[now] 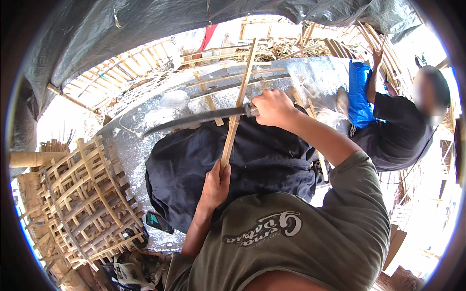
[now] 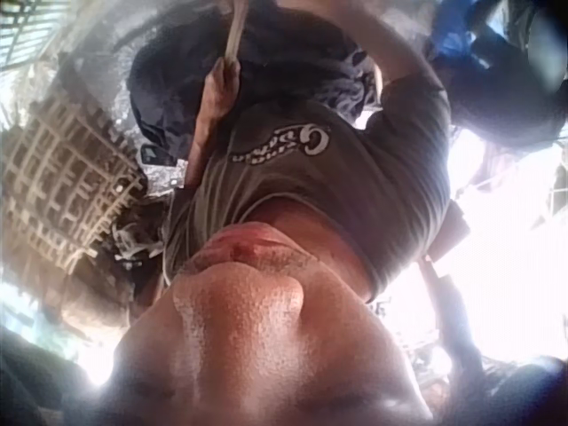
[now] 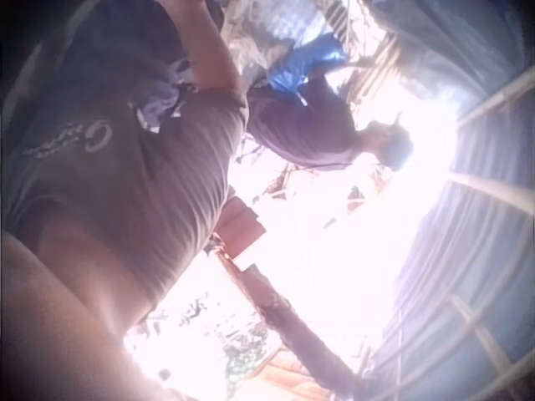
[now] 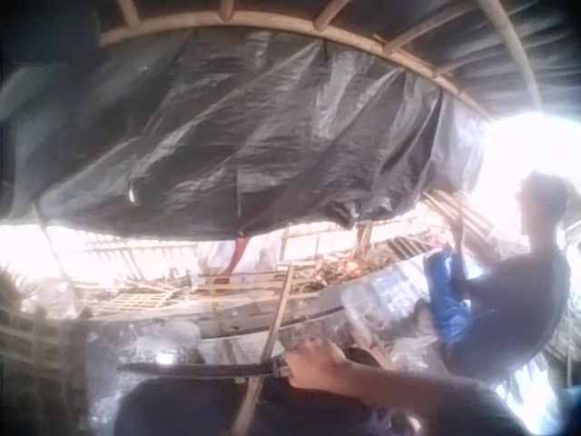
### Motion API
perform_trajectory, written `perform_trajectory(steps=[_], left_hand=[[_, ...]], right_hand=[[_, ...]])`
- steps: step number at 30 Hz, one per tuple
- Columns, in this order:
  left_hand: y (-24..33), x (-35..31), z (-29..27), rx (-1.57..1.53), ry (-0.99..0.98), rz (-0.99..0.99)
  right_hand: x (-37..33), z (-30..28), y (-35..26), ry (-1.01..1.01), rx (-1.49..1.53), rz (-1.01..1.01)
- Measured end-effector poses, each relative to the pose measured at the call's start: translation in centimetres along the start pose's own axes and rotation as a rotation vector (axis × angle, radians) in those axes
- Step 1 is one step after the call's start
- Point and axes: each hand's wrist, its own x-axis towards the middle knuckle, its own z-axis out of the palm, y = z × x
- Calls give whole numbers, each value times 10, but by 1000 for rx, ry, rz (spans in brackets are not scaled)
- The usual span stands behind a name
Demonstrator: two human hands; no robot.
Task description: The person holds a thin bamboo strip and uses a machete to shave and shape it. They repeatedly strike and scrape the strip while holding it against a black bag, producing shavings. Another person works nearby with bamboo.
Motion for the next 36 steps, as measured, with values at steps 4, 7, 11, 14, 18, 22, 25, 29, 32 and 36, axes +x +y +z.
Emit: perform_trajectory(steps=[4,7,11,14,18,22,25,29,32,36], left_hand=[[3,-8,-2,16,3,3],[2,-13,0,6,6,-22],[5,0,3,-26,32,76],[13,-2,-9,82,25,6],[24,-11,-11,104,-38,22],[17,-8,-5,125,-36,41],[15,-9,-3,190,-29,66],[13,-11,-10,348,-25,82],[14,-7,-9,416,-7,58],[18,2,-1,371,68,45]], right_hand=[[17,-4,41,187,-43,209],[22,-28,65,126,64,314],[-12,-13,32,279,-66,19],[11,-35,44,183,-1,185],[28,-57,94,199,-28,369],[12,-48,50,109,-116,170],[13,-46,53,142,-141,173],[25,-48,108,256,-167,338],[17,-42,117,262,-212,385],[-5,-26,93,282,48,361]])
